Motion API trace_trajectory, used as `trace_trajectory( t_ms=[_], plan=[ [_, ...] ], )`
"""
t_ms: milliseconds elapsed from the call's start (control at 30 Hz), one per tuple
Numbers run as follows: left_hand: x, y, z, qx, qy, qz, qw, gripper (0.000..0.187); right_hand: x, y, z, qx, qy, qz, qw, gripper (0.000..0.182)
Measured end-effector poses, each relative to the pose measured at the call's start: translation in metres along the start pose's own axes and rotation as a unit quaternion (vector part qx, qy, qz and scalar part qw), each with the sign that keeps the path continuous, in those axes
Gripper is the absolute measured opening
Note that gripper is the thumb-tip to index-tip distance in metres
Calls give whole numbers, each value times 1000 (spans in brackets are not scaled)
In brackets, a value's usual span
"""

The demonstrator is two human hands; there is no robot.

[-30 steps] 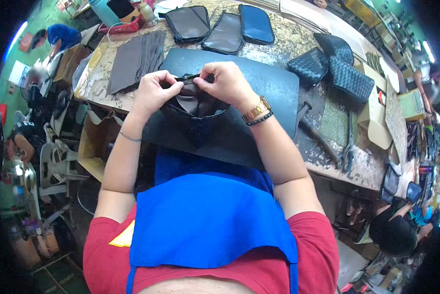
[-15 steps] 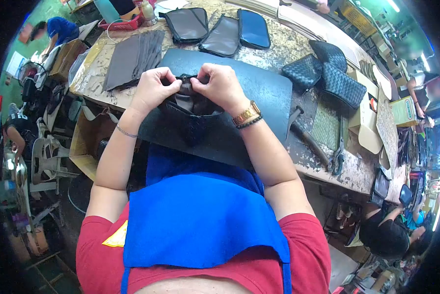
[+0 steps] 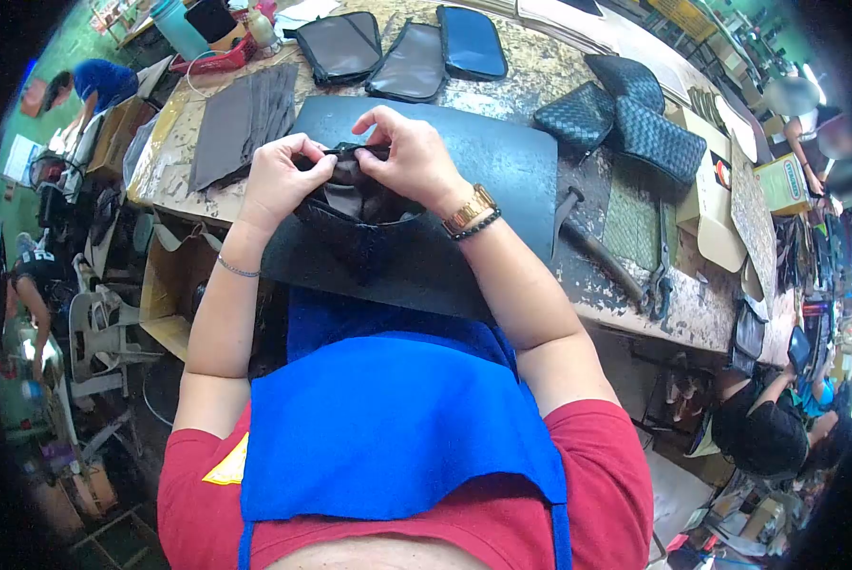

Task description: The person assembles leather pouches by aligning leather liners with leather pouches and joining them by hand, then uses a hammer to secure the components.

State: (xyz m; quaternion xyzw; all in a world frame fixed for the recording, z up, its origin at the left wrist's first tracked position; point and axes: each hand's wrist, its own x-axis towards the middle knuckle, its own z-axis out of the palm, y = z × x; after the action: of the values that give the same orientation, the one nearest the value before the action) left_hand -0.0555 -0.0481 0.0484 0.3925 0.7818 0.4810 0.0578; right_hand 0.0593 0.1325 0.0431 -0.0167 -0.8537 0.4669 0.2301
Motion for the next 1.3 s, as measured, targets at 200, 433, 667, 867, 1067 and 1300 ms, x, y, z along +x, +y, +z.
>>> trace_trajectory(
  t_ms=[200, 433, 667, 867, 1067, 1300],
  plan=[
    [4, -2, 0, -34, 0, 21, 999, 21, 0, 7, 2, -3, 37, -35, 999, 26],
    [8, 5, 3, -53, -22, -25, 998, 23, 3, -5, -10, -52, -42, -93, 993, 28],
    [0, 21, -1, -46, -55, 46, 996, 26, 2, -9, -9, -97, -73, -60, 991, 20],
    [2, 49, -39, -121, -1, 104, 987, 24, -5, 7, -12, -122, 112, -63, 984, 17],
    [-24, 116, -135, -256, 113, 230, 932, 55, -18, 5, -53, -43, 64, -8, 997, 38],
    [-55, 207, -169, -231, -146, 403, 873, 68, -35, -189, -175, 264, 119, -205, 935, 25]
  ],
)
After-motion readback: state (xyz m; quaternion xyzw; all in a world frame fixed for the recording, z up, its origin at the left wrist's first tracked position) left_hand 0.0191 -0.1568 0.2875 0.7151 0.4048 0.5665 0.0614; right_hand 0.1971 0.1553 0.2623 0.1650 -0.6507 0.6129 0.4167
